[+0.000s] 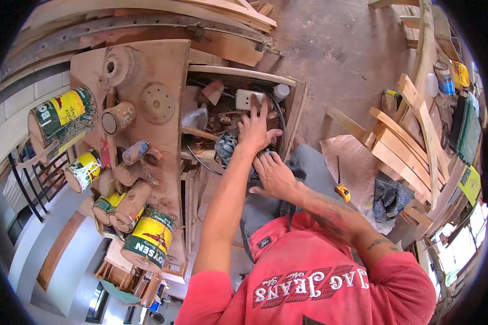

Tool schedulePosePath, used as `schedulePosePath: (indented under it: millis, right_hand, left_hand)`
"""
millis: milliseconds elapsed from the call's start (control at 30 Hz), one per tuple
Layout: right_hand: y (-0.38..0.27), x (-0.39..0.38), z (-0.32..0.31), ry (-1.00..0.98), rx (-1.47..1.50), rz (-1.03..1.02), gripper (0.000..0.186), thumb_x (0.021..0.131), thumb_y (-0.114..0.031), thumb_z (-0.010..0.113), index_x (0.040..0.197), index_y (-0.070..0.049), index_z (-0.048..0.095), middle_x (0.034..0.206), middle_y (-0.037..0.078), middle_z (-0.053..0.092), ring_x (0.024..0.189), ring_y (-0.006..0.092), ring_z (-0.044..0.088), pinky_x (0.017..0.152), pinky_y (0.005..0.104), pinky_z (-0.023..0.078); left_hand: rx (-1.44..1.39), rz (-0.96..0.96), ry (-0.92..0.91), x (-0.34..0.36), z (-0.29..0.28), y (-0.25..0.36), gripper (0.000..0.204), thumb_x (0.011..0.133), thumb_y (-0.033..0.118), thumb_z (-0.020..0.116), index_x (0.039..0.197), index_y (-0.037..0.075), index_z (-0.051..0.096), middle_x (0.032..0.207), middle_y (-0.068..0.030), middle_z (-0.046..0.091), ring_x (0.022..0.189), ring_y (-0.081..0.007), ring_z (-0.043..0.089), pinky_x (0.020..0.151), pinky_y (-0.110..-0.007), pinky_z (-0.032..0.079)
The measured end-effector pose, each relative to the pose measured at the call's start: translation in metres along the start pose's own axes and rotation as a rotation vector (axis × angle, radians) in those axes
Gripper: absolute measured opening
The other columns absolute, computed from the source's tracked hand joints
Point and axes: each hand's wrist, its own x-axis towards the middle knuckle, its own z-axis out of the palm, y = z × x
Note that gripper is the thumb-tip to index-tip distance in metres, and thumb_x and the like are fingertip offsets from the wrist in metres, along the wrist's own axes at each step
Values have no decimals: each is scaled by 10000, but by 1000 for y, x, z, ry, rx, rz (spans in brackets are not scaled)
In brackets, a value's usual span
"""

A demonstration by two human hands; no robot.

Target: Searching through and organizing a drawer containing woodworking tools and equipment.

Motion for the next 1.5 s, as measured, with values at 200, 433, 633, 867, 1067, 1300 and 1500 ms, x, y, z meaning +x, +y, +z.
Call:
schedulePosePath:
  millis: [200, 433, 633, 867, 1067, 1300, 1500]
  right_hand:
    - [-25, -5, -5, 89, -9, -12, 810, 743, -407, 770, 1401, -73, 435, 1376, 196, 470, 1348, 355, 393, 1140, 554, 242]
    - [-22, -13, -14, 604, 466, 42, 641, 843, -159, 696, 1402, -23, 415, 1425, 260, 401, 1322, 411, 412, 1107, 498, 339]
    - [13, 57, 6, 770, 949, 663, 586, 888, -171, 632, 1372, 67, 403, 1383, 305, 422, 1289, 455, 429, 1095, 437, 366]
    - [52, 128, 25, 750, 785, 940, 876, 810, -358, 680, 1389, 139, 249, 1243, 404, 502, 1175, 522, 501, 1041, 521, 394]
    - [52, 139, 31, 546, 810, 1027, 895, 740, -428, 738, 1292, 130, 308, 1132, 379, 590, 1069, 513, 584, 955, 549, 457]
    - [-9, 157, 29, 449, 1109, 577, 506, 726, -319, 717, 1175, -92, 665, 1042, 198, 705, 969, 383, 676, 840, 453, 531]
    - [-31, 174, 11, 354, 953, 362, 503, 781, -211, 636, 1279, -147, 606, 986, 201, 703, 928, 403, 666, 822, 472, 515]
  left_hand:
    - [157, 114, -103, -29, -16, -39, 604, 730, 104, 719, 1300, 68, 520, 1506, -277, 270, 1062, -480, 564, 898, -523, 509]
    - [-96, 203, 328, -44, -65, -113, 241, 731, -63, 622, 953, 29, 621, 1227, -218, 578, 1082, -432, 581, 912, -485, 482]
    - [-271, 167, 562, -65, -71, -128, 100, 799, 19, 641, 885, -5, 594, 1143, -202, 621, 1071, -423, 593, 893, -454, 481]
    - [-358, 175, 611, -135, -41, -138, 111, 873, 93, 566, 888, -6, 614, 1034, -203, 650, 993, -360, 647, 919, -449, 501]
    - [-439, 68, 787, -132, -24, -125, 120, 867, 77, 556, 891, -27, 609, 1082, -218, 650, 1026, -361, 634, 943, -438, 485]
    - [-623, -100, 772, -129, -15, -140, 190, 896, 85, 527, 1039, -26, 583, 1167, -185, 625, 1106, -306, 590, 1000, -425, 435]
    - [-639, -22, 680, -123, -21, -127, 234, 952, 166, 527, 1088, -21, 568, 1152, -155, 592, 1081, -268, 565, 1002, -402, 413]
